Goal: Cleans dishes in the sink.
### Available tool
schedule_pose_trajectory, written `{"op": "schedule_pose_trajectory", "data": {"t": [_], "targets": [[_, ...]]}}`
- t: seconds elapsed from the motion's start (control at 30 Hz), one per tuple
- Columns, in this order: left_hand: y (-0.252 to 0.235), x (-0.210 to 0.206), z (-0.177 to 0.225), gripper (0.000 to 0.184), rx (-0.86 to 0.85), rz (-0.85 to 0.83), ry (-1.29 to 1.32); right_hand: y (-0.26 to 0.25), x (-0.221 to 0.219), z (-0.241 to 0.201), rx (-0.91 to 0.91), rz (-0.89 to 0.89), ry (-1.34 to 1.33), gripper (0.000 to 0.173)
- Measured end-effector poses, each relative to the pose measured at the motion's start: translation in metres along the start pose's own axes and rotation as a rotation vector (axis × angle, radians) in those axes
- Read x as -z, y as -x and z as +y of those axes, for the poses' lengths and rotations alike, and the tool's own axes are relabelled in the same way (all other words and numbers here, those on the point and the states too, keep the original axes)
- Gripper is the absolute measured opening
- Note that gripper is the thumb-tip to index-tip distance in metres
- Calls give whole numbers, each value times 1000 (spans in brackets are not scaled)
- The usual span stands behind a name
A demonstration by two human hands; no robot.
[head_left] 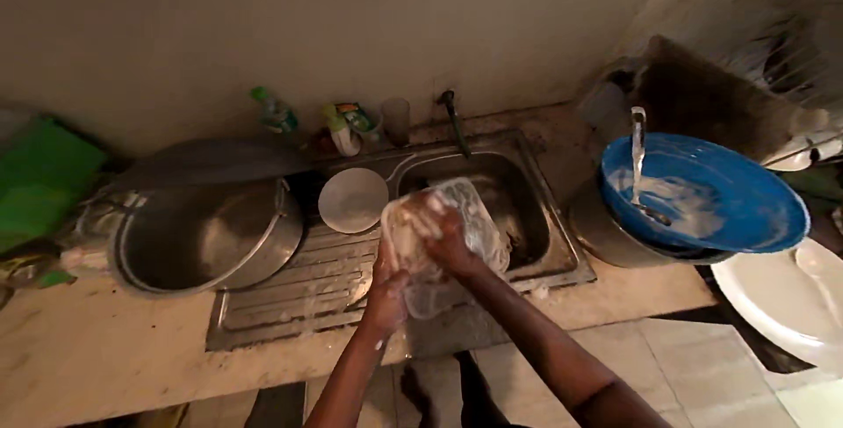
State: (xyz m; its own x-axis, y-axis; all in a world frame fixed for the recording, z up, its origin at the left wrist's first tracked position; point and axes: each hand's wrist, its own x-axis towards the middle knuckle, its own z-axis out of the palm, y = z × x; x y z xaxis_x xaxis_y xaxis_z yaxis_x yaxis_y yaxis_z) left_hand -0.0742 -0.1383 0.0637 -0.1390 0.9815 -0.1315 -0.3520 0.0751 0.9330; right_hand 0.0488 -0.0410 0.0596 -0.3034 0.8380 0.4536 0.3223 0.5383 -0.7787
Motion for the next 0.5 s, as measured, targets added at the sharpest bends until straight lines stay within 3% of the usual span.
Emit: {"op": "schedule_pose_trajectory", "data": {"t": [0.07,0.17,0.27,0.43,0.5], "targets": [[-1,5,-1,96,-2,18,4,6,0,-6,1,-121,31,43],[-1,13,7,87,-20,78,22,24,-10,-21,200,-212,62,44],[14,14,4,87,1,90,-30,14,-3,-25,66,-175,113,43],[24,13,2,69,48,179,36,31,-19,-44,213,-157,99,43],[27,11,9,74,83,193,-2,18,-9,-52,76,-197,123,42]]}}
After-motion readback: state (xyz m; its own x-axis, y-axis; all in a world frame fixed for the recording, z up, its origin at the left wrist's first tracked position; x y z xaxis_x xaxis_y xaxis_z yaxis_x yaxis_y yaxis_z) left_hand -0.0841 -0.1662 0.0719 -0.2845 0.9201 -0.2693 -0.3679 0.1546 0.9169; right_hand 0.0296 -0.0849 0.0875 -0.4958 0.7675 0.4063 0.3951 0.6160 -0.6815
